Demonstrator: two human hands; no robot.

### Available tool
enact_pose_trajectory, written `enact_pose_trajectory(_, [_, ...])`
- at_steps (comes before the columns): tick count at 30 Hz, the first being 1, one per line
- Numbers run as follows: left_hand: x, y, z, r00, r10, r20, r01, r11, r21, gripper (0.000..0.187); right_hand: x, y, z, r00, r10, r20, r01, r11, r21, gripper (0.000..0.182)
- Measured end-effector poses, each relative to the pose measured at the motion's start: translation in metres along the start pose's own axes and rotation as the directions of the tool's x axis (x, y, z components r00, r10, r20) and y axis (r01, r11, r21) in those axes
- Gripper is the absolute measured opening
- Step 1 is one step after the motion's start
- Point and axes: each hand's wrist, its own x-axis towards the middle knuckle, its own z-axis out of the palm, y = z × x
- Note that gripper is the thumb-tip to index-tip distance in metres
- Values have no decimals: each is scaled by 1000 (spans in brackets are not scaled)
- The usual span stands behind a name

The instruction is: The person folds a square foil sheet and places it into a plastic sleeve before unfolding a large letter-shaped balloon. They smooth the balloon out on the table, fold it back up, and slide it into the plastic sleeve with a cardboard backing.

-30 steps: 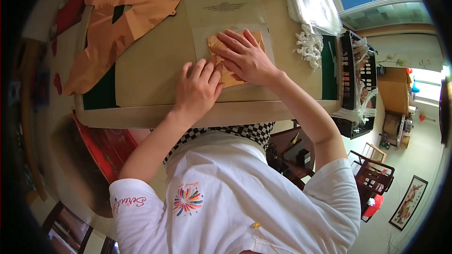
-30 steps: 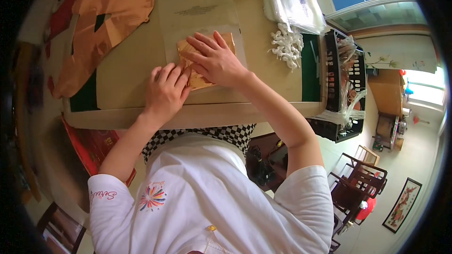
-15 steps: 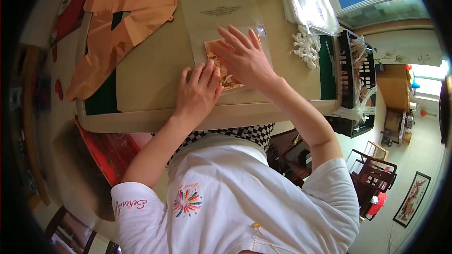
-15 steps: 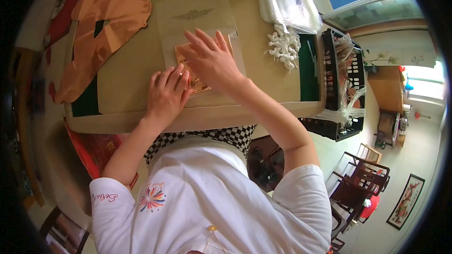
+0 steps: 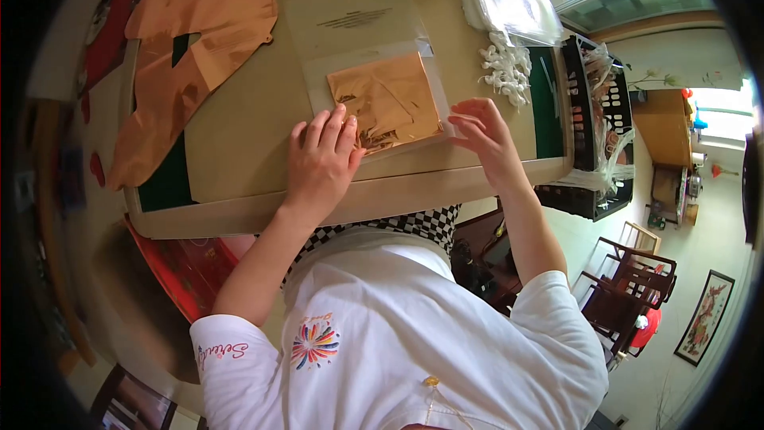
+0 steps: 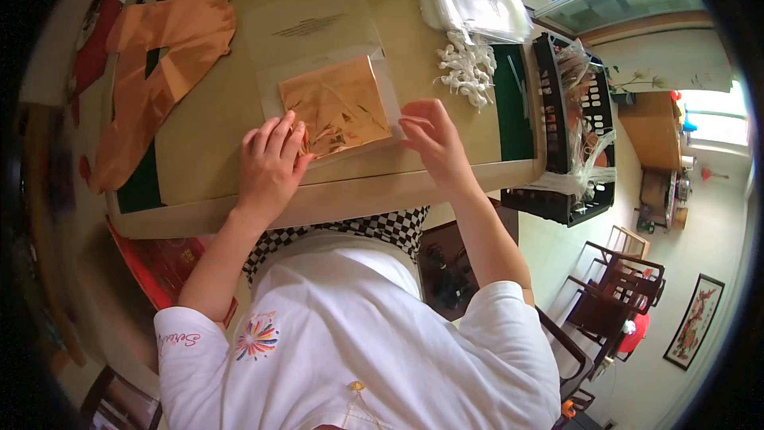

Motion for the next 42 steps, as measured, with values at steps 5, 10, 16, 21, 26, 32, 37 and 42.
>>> enact_pose_trajectory(5, [0,0,-1,1000,-2,6,2,1000,-17,50,-3,-11,-10,986,125,106,-157,905,395,17])
enact_pose_trajectory(10, [0,0,-2,1000,-3,10,3,999,-35,49,-10,-2,-17,967,122,222,-245,679,692,10])
enact_pose_trajectory(16, [3,5,-8,999,-35,22,37,997,-66,49,-18,-1,-23,995,104,6,-87,794,601,12])
enact_pose_trajectory(21, [3,6,-6,999,-36,21,37,998,-48,48,-11,-7,-24,993,94,65,-114,785,609,11])
enact_pose_trajectory(26, [2,6,-5,999,-37,29,38,999,-33,49,-7,-15,-21,990,108,90,-141,795,590,9])
enact_pose_trajectory(32, [2,6,-4,999,-47,16,48,998,-48,49,4,-19,-18,961,-166,223,166,986,19,22])
enact_pose_trajectory(37, [1,6,-4,998,-56,-2,56,996,-66,50,41,-14,-18,926,-247,285,263,965,-17,34])
enact_pose_trajectory(42, [1,6,-3,998,-64,-4,63,995,-74,49,53,-23,-23,943,-91,320,27,979,200,33])
